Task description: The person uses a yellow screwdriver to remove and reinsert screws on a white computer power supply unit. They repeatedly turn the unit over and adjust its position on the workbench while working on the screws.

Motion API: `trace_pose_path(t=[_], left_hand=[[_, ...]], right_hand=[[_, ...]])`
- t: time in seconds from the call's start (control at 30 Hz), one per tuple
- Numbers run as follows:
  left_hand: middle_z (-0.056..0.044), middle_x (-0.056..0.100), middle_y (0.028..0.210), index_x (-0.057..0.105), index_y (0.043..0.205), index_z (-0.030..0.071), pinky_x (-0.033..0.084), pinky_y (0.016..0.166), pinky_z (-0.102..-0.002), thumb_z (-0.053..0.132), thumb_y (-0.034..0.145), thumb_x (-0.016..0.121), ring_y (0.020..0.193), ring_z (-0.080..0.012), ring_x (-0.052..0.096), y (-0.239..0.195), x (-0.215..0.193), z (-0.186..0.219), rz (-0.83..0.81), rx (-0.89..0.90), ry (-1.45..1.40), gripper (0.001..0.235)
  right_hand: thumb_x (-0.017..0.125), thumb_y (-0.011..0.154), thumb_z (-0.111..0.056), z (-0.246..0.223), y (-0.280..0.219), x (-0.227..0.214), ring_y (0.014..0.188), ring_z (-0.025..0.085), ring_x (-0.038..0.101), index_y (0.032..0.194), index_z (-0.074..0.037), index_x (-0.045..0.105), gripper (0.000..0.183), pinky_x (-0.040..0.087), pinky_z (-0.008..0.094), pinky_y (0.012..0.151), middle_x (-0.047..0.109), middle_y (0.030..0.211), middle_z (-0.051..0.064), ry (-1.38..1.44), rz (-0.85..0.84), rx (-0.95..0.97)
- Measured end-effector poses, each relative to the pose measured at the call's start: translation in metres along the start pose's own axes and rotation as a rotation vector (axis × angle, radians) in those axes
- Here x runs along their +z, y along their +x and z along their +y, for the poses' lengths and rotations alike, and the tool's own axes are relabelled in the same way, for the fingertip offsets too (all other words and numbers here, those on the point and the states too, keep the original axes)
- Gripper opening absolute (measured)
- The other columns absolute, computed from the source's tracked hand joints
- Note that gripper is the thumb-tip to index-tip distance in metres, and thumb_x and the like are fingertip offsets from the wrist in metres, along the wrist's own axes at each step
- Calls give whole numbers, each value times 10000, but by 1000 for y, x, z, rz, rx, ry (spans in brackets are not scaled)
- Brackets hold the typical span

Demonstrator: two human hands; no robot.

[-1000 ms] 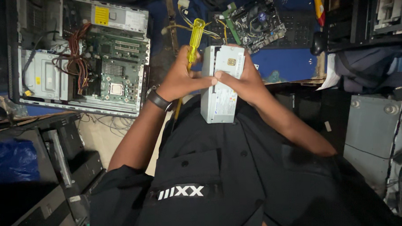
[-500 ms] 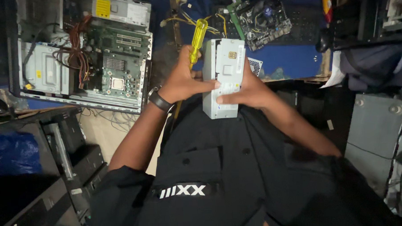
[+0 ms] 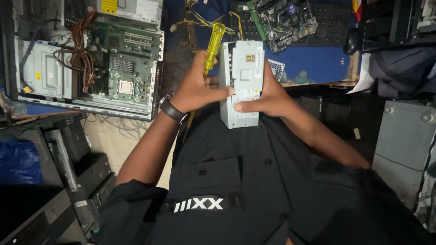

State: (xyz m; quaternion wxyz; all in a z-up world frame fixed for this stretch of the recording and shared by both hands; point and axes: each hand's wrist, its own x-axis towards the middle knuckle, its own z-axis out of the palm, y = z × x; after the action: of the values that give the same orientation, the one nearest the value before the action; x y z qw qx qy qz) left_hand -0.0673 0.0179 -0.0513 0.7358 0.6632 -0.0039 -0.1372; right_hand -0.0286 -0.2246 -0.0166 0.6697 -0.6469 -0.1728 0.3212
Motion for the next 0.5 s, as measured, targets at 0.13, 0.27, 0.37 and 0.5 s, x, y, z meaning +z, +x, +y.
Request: trace_pose_path(t=[0.13, 0.27, 0.37, 0.5], left_hand=[[-105, 400, 1325, 297, 1406, 76, 619, 931, -404, 141, 739, 921, 1211, -239, 582, -2, 1, 5, -2, -33, -35, 915], [-105, 400, 1330, 282, 1417, 68, 617, 951, -403, 132, 759, 915, 1213, -253, 614, -2, 1, 3, -10, -20, -53, 915], [-99, 393, 1313, 273, 1401, 65, 622, 974, -400, 143, 772, 919, 1235, -249, 606, 1, 1, -1, -24, 11, -50, 905], [-103, 404, 1308, 333, 1381, 54, 604, 964, -398, 125, 801, 936, 1252, -243, 570, 3, 0, -4, -22, 55, 10, 839]], right_hand=[[940, 695, -113, 2, -2, 0, 1463, 256, 430, 1633, 14, 112, 1258, 399, 426, 1214, 435, 1545, 152, 14, 3, -14], [943, 693, -130, 6, -1, -3, 1460, 260, 429, 1636, 18, 112, 1266, 400, 428, 1211, 434, 1545, 152, -20, 8, -8], [943, 674, -152, 11, -2, -8, 1458, 265, 427, 1635, 16, 84, 1299, 396, 427, 1205, 429, 1547, 152, -42, 4, 8], [940, 695, -159, 17, -2, -12, 1482, 264, 407, 1642, 22, 98, 1280, 383, 434, 1231, 406, 1573, 153, -5, -15, -39]])
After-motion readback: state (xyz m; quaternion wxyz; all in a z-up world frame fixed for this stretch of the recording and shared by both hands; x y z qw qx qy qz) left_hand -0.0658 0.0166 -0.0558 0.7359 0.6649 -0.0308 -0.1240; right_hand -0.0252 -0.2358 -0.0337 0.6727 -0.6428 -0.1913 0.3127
